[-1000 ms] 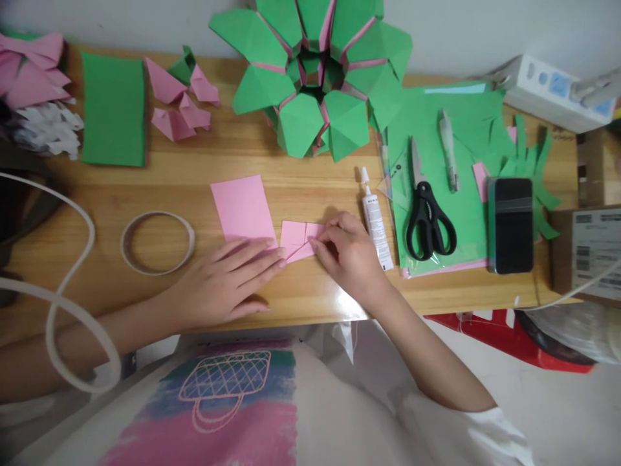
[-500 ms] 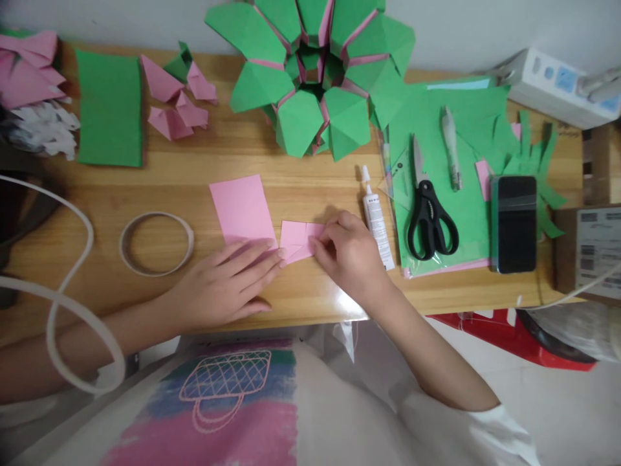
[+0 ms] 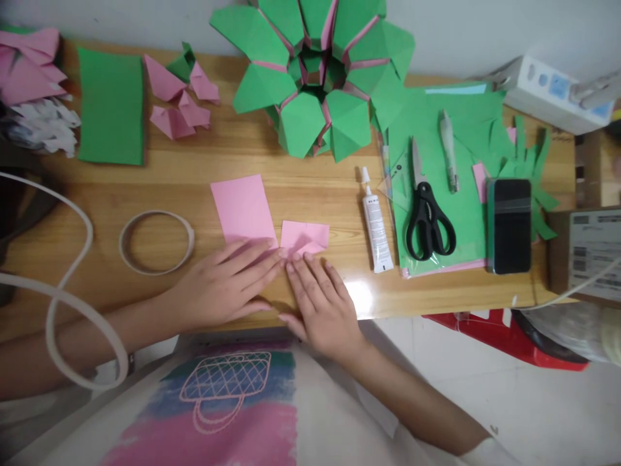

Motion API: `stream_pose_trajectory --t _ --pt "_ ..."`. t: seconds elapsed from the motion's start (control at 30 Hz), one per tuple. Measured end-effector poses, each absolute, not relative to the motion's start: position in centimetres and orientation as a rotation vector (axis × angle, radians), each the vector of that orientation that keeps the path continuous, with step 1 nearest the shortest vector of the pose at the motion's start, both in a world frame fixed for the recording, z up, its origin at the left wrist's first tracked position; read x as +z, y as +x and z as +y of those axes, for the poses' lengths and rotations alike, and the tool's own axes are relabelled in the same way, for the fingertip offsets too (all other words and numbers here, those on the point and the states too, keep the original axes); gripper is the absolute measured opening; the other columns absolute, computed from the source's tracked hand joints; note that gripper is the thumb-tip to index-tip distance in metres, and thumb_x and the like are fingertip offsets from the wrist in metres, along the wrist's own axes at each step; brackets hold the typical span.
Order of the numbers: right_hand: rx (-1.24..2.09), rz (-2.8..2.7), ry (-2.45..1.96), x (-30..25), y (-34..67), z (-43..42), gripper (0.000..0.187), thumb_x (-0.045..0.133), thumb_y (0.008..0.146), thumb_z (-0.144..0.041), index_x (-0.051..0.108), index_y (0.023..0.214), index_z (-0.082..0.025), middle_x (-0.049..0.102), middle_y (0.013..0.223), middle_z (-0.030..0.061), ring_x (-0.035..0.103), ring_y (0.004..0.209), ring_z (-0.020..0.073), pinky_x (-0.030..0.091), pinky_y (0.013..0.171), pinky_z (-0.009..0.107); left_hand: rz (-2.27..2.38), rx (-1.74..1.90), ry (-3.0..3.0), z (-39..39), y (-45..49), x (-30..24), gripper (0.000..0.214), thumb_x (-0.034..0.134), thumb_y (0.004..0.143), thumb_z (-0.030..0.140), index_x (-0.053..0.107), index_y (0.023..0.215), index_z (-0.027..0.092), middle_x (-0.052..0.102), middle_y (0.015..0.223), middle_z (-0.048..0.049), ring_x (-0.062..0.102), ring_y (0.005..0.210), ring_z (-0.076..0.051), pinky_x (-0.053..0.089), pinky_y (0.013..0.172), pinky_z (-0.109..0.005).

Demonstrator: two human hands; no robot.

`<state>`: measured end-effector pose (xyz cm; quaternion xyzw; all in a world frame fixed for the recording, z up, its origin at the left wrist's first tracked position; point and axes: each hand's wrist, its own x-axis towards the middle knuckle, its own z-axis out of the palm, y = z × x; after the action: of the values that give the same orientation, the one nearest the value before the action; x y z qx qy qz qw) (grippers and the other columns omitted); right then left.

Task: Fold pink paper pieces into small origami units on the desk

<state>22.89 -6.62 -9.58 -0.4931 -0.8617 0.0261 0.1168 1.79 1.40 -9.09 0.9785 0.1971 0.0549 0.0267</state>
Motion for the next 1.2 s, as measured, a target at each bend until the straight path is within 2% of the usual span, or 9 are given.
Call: stream_pose_trajectory --t 0.13,0.4,0.6,0.83,1.0,1.2 --pt "0.094 -2.546 -1.578 -10.1 22.6 -6.7 0.070 0.043 0.094 -0.049 0.036 0.144 -0.001 0.051 0.144 0.0199 0.042 0.138 0.0305 0.033 0.112 0.046 0.605 0.148 2.935 1.8 1.5 -9.1 0.061 0.041 0.097 0.052 0.054 0.133 0.005 0.061 0.135 -0.0138 0.051 0.127 -0.032 0.034 0.106 -0.045" --pt "0.103 -2.521 -1.596 -10.2 22.5 -6.8 0.074 0.041 0.095 -0.050 0.026 0.150 -0.003 0.050 0.144 0.0196 0.043 0.137 0.0308 0.033 0.111 0.047 0.512 0.208 2.757 3.5 0.4 -9.7 0.041 0.039 0.101 0.032 0.052 0.136 0.013 0.059 0.138 -0.0080 0.048 0.131 -0.023 0.031 0.107 -0.039" --pt "0.100 -2.527 -1.617 -10.1 22.4 -6.8 0.069 0.041 0.095 -0.051 0.033 0.148 -0.007 0.050 0.145 0.0186 0.044 0.136 0.0313 0.034 0.110 0.047 0.492 0.165 2.825 3.2 0.5 -9.5 0.041 0.045 0.099 0.036 0.055 0.133 0.015 0.058 0.140 -0.0078 0.048 0.132 -0.026 0.032 0.108 -0.040" --pt "0.123 -2.497 -1.640 -10.2 22.1 -6.8 0.072 0.041 0.095 -0.051 0.026 0.151 -0.009 0.049 0.146 0.0175 0.043 0.136 0.0314 0.034 0.110 0.048 0.490 0.148 2.861 3.0 0.5 -9.5 0.043 0.044 0.099 0.040 0.058 0.131 0.014 0.059 0.137 -0.0092 0.048 0.132 -0.026 0.034 0.109 -0.041" --pt "0.074 -2.502 -1.649 -10.2 21.8 -6.9 0.072 0.042 0.094 -0.049 0.029 0.149 -0.005 0.051 0.143 0.0192 0.045 0.135 0.0325 0.033 0.109 0.047 0.486 0.178 2.872 3.1 0.4 -9.6 0.042 0.045 0.099 0.039 0.059 0.128 0.012 0.060 0.136 -0.0090 0.050 0.130 -0.026 0.034 0.108 -0.041" --pt "0.112 -2.478 -1.665 -10.2 21.8 -6.9 0.075 0.042 0.095 -0.048 0.019 0.153 -0.007 0.050 0.145 0.0182 0.044 0.136 0.0319 0.033 0.110 0.048 0.500 0.196 2.874 3.2 0.5 -9.6 0.043 0.041 0.100 0.039 0.058 0.130 0.012 0.061 0.135 -0.0109 0.050 0.131 -0.024 0.034 0.107 -0.039"
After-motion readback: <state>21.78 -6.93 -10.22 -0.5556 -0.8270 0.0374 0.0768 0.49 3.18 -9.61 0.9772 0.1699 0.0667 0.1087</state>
